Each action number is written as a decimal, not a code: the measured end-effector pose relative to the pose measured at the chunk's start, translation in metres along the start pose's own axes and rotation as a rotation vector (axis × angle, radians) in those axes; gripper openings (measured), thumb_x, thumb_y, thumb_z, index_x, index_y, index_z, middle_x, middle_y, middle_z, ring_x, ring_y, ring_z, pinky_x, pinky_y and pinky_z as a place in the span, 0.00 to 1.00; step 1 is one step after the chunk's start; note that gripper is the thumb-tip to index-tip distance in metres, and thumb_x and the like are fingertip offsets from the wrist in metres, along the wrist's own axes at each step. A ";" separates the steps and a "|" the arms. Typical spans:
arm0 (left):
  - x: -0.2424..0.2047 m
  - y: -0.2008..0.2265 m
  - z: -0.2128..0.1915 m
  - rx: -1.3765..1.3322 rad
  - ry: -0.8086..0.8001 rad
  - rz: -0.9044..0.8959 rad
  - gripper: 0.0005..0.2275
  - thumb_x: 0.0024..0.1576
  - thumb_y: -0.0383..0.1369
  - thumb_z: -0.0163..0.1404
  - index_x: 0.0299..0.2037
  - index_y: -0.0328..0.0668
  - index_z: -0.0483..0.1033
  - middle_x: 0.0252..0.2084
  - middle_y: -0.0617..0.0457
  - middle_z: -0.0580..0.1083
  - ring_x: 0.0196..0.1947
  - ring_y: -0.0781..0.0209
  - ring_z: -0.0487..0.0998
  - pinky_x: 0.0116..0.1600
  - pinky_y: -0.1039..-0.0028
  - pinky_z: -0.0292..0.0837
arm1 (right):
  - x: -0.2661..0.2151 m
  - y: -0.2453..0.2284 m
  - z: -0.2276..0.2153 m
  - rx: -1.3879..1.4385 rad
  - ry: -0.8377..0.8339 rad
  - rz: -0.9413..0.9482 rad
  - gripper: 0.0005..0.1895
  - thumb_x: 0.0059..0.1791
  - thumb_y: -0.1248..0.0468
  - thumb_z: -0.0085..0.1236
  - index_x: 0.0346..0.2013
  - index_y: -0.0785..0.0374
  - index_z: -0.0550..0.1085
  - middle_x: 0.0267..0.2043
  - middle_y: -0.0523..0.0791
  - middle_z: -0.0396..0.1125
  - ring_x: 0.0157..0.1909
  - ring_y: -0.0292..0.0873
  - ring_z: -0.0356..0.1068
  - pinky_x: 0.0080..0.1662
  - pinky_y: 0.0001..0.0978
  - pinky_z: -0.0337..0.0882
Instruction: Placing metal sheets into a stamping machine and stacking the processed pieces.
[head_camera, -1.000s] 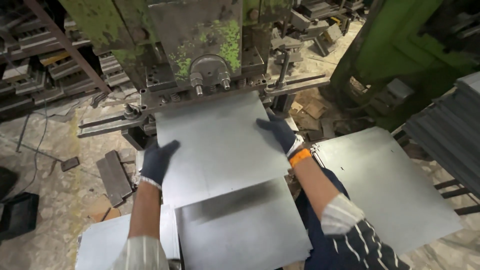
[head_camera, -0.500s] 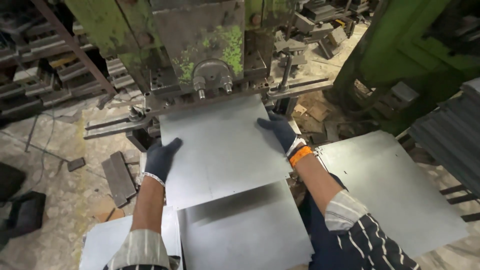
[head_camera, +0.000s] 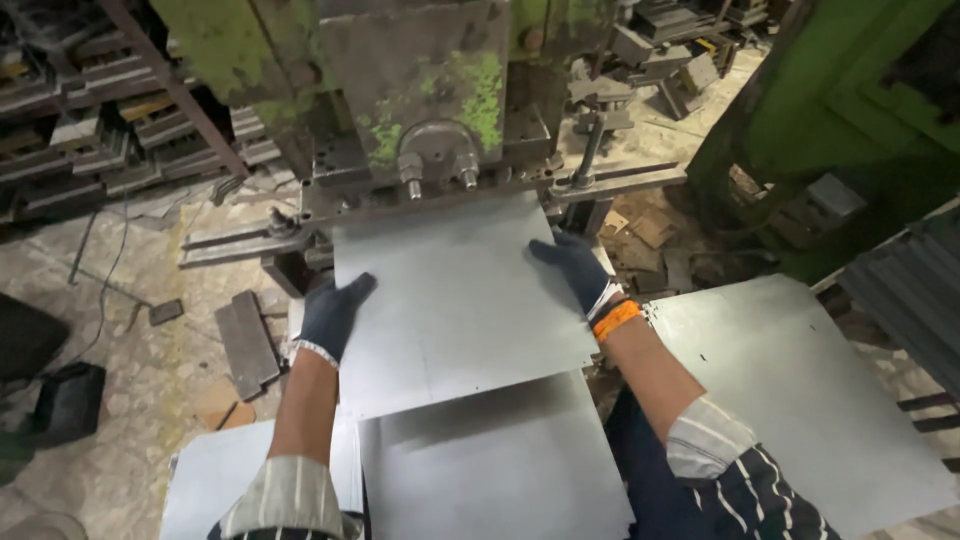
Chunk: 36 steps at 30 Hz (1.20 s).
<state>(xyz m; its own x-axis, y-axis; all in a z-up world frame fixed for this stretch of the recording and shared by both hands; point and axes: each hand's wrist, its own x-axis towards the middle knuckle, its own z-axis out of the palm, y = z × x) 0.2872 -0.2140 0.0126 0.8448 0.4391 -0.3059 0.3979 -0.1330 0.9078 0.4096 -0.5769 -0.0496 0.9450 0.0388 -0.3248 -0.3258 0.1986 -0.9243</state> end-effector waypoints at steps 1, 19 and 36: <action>0.001 -0.007 0.001 -0.004 0.007 -0.007 0.30 0.48 0.45 0.69 0.56 0.33 0.77 0.53 0.38 0.77 0.60 0.44 0.75 0.65 0.56 0.67 | -0.012 -0.004 0.006 -0.006 -0.007 0.005 0.20 0.35 0.64 0.79 0.40 0.58 0.82 0.33 0.48 0.77 0.34 0.45 0.79 0.39 0.33 0.79; 0.026 -0.051 0.016 -0.140 0.037 -0.027 0.44 0.42 0.52 0.73 0.64 0.32 0.70 0.67 0.42 0.69 0.71 0.49 0.63 0.77 0.61 0.52 | -0.046 -0.009 0.006 -0.120 -0.102 -0.197 0.34 0.47 0.62 0.69 0.67 0.51 0.68 0.68 0.42 0.60 0.65 0.44 0.63 0.66 0.43 0.64; -0.124 -0.114 -0.034 0.274 0.649 0.368 0.20 0.47 0.32 0.59 0.51 0.44 0.72 0.41 0.47 0.76 0.39 0.48 0.78 0.46 0.60 0.75 | -0.207 0.037 -0.001 -1.360 0.314 -0.970 0.37 0.37 0.59 0.78 0.57 0.73 0.74 0.48 0.55 0.70 0.48 0.58 0.69 0.50 0.48 0.69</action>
<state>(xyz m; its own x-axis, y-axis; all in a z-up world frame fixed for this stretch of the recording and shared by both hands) 0.1252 -0.2225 -0.0430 0.5955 0.7430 0.3054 0.2787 -0.5476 0.7890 0.2022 -0.5783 -0.0165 0.8095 0.2031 0.5509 0.3807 -0.8958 -0.2291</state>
